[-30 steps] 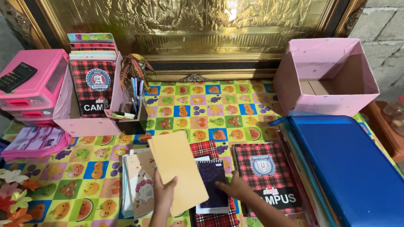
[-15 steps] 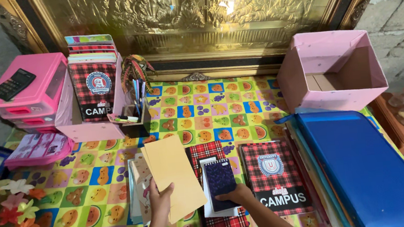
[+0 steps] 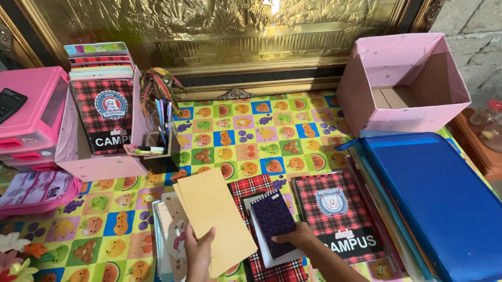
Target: The person organizes stationery items on a table. They pick up various notebooks and folders, flip through their pages, and place them into a pink box. The person handles items one at a time, including a 'POCSI BEAR' notebook and several 'CAMPUS' branded notebooks.
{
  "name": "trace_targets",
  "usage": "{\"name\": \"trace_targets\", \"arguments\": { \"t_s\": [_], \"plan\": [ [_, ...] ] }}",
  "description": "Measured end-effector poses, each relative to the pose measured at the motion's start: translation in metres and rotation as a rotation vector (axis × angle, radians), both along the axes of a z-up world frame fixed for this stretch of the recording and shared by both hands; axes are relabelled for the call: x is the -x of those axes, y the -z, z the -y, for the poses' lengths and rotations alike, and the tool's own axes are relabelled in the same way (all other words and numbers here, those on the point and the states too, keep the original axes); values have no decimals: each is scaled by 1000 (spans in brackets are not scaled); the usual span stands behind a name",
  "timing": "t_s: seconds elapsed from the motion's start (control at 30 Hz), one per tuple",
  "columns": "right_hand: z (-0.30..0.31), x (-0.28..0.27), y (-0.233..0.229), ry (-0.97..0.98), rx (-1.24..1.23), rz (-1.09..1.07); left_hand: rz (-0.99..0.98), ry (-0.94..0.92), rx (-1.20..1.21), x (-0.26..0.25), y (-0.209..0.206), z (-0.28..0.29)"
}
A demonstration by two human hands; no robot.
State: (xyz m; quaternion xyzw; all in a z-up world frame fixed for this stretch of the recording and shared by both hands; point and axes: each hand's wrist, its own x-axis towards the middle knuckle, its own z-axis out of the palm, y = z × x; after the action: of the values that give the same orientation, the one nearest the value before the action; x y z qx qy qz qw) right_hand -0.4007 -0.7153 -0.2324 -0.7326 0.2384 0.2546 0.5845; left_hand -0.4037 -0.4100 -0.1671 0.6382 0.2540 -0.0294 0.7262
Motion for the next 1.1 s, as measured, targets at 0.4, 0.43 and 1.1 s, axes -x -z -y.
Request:
{"name": "trace_targets", "arguments": {
  "t_s": [0.4,0.43,1.1],
  "plan": [
    [57,-17,-74,300,-337,152,-60,203,-219,-18,53,71],
    [59,-15,-80,308,-365,138,-6,228,-288,-19,64,78],
    [-15,-21,-26,-76,-108,64,-42,256,-922,-27,92,106]
  ]
}}
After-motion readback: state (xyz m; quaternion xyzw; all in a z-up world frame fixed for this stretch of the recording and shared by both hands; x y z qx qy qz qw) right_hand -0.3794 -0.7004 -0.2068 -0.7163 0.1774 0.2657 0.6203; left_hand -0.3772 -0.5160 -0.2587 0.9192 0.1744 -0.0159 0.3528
